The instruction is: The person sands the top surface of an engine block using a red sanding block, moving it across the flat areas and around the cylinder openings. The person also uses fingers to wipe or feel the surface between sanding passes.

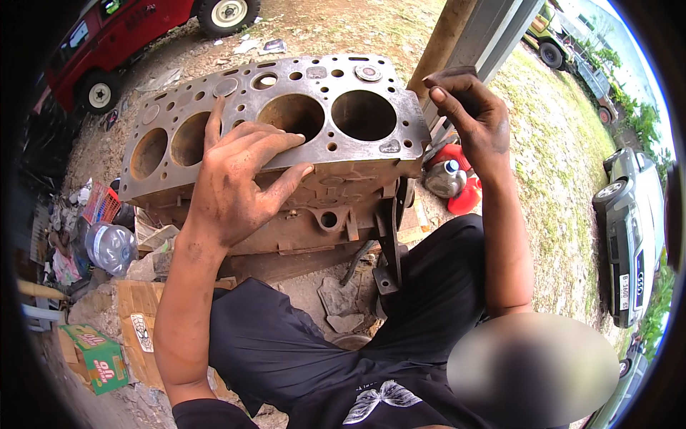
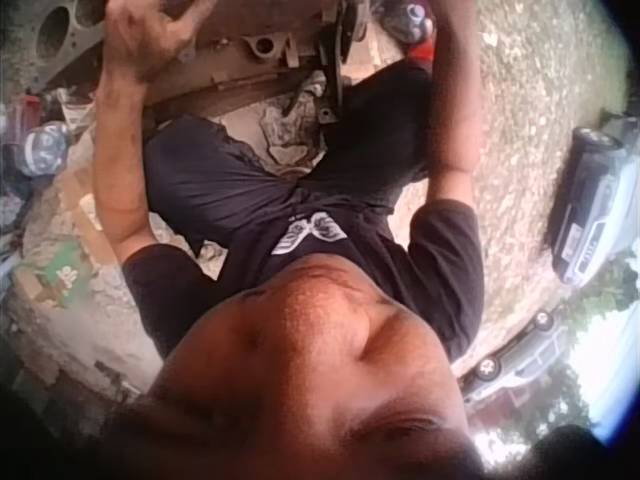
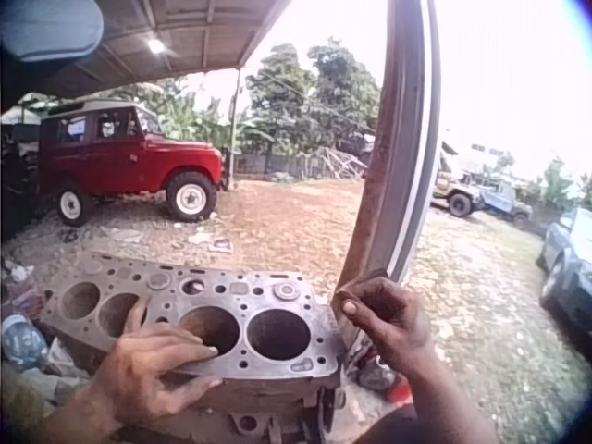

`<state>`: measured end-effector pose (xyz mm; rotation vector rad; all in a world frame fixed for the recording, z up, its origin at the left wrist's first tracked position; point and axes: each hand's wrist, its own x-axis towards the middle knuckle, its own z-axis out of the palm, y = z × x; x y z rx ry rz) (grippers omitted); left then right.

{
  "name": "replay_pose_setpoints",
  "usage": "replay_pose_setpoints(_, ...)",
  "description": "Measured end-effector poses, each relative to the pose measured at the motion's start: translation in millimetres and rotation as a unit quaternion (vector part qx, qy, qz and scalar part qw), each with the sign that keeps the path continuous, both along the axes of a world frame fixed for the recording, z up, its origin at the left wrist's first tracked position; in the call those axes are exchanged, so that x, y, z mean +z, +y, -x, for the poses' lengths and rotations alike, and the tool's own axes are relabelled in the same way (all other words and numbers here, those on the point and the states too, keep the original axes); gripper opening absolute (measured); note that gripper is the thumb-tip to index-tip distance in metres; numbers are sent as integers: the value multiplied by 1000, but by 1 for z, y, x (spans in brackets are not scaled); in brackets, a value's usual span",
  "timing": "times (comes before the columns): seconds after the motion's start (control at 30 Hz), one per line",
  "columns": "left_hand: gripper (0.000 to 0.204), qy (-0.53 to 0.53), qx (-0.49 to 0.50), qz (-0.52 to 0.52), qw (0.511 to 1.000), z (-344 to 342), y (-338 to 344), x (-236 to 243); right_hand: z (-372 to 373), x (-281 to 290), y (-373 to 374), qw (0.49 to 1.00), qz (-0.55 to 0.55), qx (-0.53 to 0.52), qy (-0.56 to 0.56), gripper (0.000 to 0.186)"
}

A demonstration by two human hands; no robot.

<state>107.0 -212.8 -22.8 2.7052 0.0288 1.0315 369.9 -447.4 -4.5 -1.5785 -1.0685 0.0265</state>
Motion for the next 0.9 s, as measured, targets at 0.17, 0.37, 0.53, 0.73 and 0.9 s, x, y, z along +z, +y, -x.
replay_pose_setpoints(0.17, 34, 5, -9, -2, 1000, -1, 3, -1, 12, 7, -7, 993, 65, 84, -59, 18)
replay_pose_setpoints(0.37, 33, -1, -15, 2, 1000, -1, 5, -2, 34, 24, -6, 962, 79, 91, -244, 43)
replay_pose_setpoints(0.53, 32, 4, -15, -1, 1000, -2, 4, -1, 49, 27, -7, 975, 123, 64, -176, 65)
replay_pose_setpoints(0.73, 31, 8, -11, -2, 1000, -2, 3, -1, 31, 32, -5, 929, 182, 97, -307, 30)
replay_pose_setpoints(0.9, 31, 5, -11, -6, 1000, -3, 4, -4, 32, 37, 2, 934, 180, 112, -287, 17)
